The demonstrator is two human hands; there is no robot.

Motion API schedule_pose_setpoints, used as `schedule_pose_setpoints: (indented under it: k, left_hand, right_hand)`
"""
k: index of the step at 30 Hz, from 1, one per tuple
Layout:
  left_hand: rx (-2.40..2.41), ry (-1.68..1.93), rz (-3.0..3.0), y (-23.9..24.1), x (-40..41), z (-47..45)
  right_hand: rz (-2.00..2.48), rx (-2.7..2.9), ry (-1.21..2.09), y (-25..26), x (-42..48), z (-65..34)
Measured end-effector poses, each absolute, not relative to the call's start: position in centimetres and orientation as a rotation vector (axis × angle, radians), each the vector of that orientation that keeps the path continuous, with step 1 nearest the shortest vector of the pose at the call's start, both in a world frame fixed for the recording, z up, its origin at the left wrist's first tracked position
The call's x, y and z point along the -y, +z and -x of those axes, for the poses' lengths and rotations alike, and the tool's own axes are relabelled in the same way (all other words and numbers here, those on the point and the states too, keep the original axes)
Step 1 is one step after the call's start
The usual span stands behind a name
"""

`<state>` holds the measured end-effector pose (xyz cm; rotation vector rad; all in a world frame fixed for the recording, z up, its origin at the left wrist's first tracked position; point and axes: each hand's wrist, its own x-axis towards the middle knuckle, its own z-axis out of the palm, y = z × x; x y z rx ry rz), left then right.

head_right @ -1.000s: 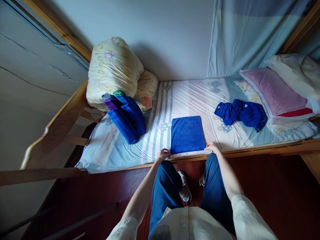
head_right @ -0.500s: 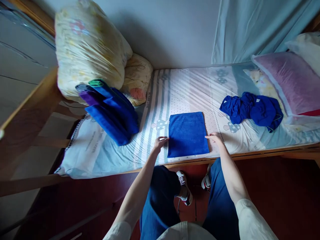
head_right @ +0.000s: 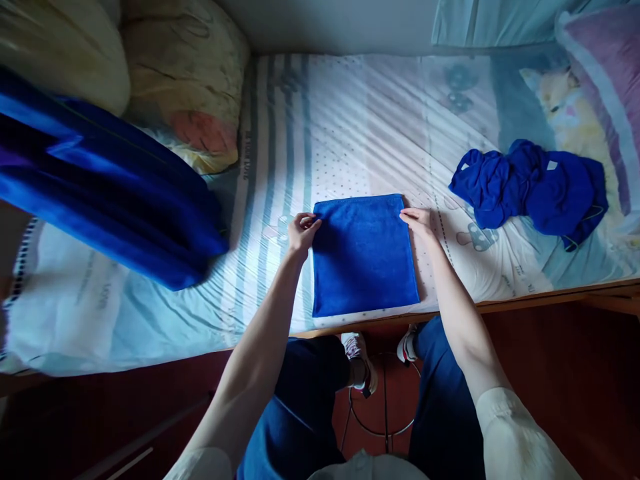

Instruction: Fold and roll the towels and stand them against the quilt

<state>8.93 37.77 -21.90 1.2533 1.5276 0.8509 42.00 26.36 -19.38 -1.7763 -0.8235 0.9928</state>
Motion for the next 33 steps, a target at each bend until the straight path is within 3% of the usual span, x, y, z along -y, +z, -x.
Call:
schedule_pose_setpoints:
  k: [14, 33]
  left_hand:
    - [-1.607, 0.786, -1.722, -22.9, -38.6, -10.1]
    - [-1.590, 0.802, -1.733, -21.9, -39.2, -10.4]
  right_hand:
    - [1.862, 1.506, 0.499, -23.0, -28.8, -42.7]
    - [1.939, 1.574, 0.444, -23.2, -29.7, -42.8]
